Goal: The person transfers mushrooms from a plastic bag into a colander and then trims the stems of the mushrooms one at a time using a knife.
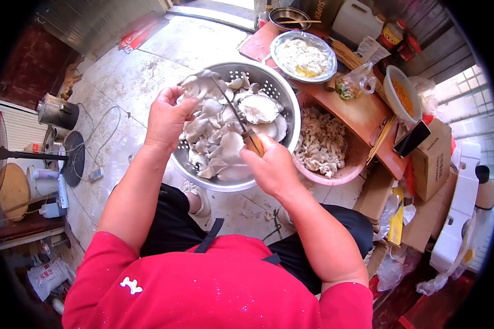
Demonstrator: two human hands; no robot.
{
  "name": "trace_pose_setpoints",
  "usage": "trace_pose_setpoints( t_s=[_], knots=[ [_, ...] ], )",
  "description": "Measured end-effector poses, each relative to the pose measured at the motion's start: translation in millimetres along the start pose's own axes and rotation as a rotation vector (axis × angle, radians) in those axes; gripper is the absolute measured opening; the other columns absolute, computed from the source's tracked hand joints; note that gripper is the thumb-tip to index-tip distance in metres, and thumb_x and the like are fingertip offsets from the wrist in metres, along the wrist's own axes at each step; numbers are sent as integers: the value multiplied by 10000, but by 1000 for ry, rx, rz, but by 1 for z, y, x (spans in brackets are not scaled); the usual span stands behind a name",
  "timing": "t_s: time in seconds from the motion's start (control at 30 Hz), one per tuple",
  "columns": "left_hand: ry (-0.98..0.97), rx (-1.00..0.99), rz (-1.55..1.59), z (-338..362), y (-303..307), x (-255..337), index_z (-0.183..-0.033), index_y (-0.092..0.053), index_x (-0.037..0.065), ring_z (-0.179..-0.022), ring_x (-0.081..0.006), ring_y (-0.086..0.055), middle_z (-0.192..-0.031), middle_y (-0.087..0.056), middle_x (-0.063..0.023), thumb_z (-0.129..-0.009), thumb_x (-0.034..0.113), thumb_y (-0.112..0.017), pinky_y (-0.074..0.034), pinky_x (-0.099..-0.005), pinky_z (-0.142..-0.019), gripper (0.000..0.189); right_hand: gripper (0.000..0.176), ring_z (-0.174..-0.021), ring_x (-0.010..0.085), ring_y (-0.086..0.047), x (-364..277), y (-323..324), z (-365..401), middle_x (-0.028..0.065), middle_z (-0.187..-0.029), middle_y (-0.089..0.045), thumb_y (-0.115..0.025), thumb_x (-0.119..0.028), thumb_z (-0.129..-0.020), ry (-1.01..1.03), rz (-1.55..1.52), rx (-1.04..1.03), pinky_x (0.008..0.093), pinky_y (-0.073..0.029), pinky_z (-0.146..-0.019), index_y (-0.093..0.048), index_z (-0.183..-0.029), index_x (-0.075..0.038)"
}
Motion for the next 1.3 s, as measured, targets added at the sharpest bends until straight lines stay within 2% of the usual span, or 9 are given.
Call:
trace_pose_setpoints(
  t_s=[0.1,0.27,0.37,0.57,0.8,0.97,1.1,1.23,1.3],
  knots=[
    [-66,-10,-33,-1,2,1,-991,-554,49,-700,-83,-563,-847,-597,-15,-817,90,-675,-498,-257,-647,215,272,-719,140,-582,-2,-4,3,85,-791,-644,-619,-244,-832,40,1,-20,313,-477,-687,-613,-961,-4],
    [280,-156,542,6,-7,-1,-956,-544,42,-721,-160,-602,-836,-611,-68,-863,63,-571,-527,-332,-702,99,266,-719,123,-573,10,-8,2,67,-791,-639,-620,-246,-831,29,-61,-34,301,-473,-682,-615,-954,-11],
    [385,-183,682,8,-9,-5,-957,-544,31,-719,-210,-612,-822,-621,-103,-872,95,-524,-520,-382,-737,108,257,-724,105,-560,7,-8,3,42,-792,-629,-623,-246,-828,11,-101,-71,286,-467,-680,-618,-945,-18],
    [488,-340,839,4,-13,-16,-934,-571,14,-701,-233,-600,-813,-632,-124,-839,165,-517,-501,-399,-741,186,261,-725,99,-551,8,-11,3,29,-786,-620,-630,-250,-819,-4,-167,-110,282,-462,-681,-621,-943,-20],
    [550,-421,877,12,-18,-8,-948,-580,14,-701,-218,-589,-836,-634,-116,-820,150,-525,-501,-379,-698,194,270,-718,102,-550,11,-13,3,36,-768,-620,-624,-254,-817,-16,-154,-141,282,-459,-679,-622,-945,-16],
    [556,-627,886,21,-27,-9,-1018,-563,38,-724,-157,-587,-916,-631,-80,-797,67,-534,-498,-306,-645,225,237,-680,112,-544,14,-15,1,37,-737,-621,-608,-230,-815,59,-163,-128,302,-458,-649,-621,-908,-13],
    [525,-637,594,35,-35,-3,-1113,-548,51,-746,-126,-585,-960,-624,-54,-792,42,-546,-486,-271,-581,321,222,-654,119,-539,11,-13,1,44,-711,-618,-602,-221,-814,66,-108,-106,311,-457,-628,-622,-878,-10],
    [495,-568,526,34,-34,-4,-1122,-550,56,-768,-125,-595,-971,-624,-52,-793,39,-551,-490,-272,-586,330,226,-643,124,-542,3,-10,2,60,-693,-616,-609,-225,-812,54,-47,-95,316,-456,-618,-620,-862,-4],
    [481,-551,644,30,-32,-1,-1112,-555,53,-771,-147,-602,-952,-628,-62,-803,60,-539,-503,-300,-614,309,230,-642,125,-544,3,-10,2,63,-690,-616,-612,-227,-813,47,-25,-95,318,-457,-615,-619,-860,-1]
  ],
)
Point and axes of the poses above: each hand's wrist, its own z-axis away from the middle knuckle, its own y-axis out of the back of the hand, x = y × z, the point moved 5 cm from there along -z, towards the middle knuckle
